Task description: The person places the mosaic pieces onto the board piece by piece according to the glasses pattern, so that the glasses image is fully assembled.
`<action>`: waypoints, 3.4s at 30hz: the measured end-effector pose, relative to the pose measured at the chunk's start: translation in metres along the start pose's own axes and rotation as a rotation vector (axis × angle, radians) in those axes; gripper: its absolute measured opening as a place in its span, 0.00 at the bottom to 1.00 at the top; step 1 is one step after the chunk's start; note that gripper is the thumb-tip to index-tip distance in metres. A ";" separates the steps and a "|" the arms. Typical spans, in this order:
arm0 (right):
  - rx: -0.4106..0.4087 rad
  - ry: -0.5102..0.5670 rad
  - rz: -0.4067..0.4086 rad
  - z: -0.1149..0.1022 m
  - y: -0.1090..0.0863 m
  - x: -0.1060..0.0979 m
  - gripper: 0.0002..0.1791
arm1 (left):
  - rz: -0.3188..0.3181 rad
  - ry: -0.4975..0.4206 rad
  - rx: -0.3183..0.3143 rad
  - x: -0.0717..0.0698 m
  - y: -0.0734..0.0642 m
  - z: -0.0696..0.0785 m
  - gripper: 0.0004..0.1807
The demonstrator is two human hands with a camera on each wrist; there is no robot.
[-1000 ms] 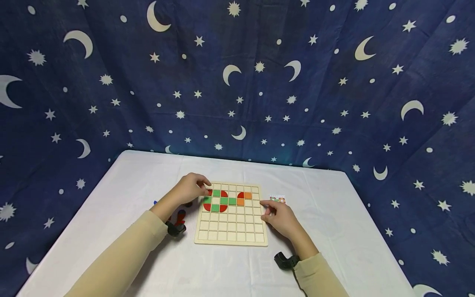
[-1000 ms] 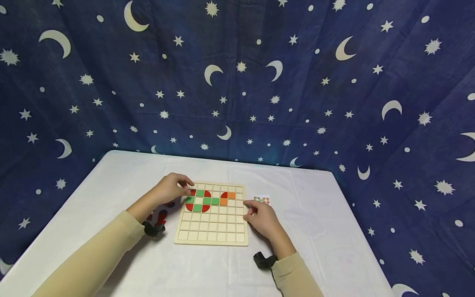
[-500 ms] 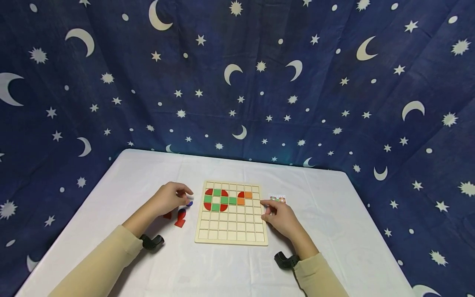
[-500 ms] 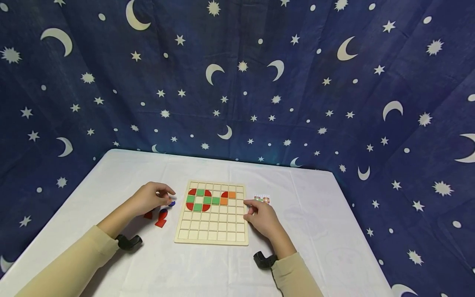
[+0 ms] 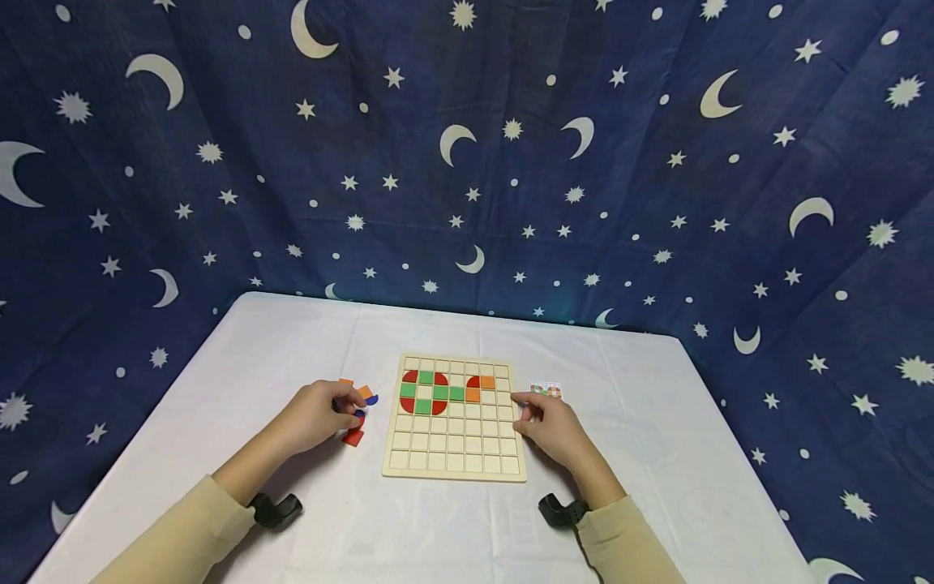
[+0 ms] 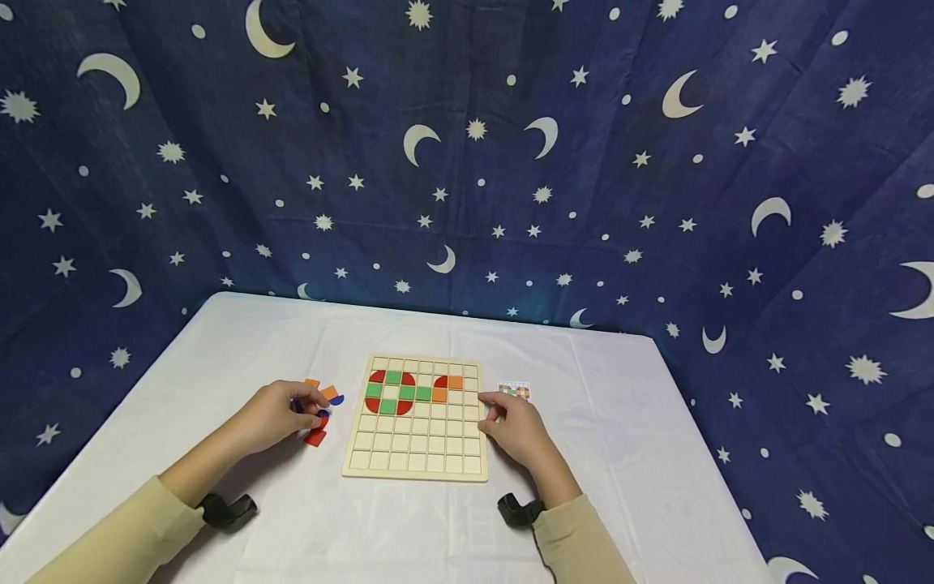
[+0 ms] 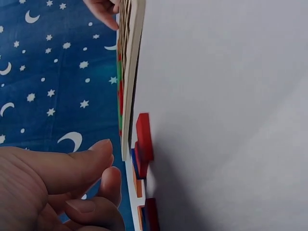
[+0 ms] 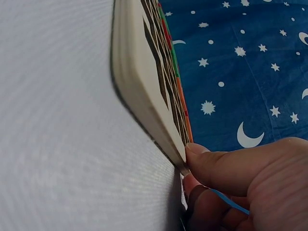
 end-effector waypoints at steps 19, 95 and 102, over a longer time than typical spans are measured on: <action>0.008 0.014 -0.006 -0.002 -0.001 0.000 0.27 | -0.032 0.109 -0.025 0.016 -0.027 -0.007 0.16; 0.020 0.033 -0.011 -0.001 0.000 0.001 0.26 | -0.131 0.084 0.277 0.085 0.019 0.097 0.10; 0.030 0.032 -0.010 0.000 -0.001 0.000 0.26 | -0.137 0.118 0.332 0.101 0.037 0.119 0.08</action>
Point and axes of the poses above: each hand's wrist, its own y-axis towards the middle knuckle, its own x-axis out of the palm, z = x × y, the point moved 8 cm from there along y, towards the middle knuckle, and after that the axes turned 6 degrees about -x, right-handed, at the moved point
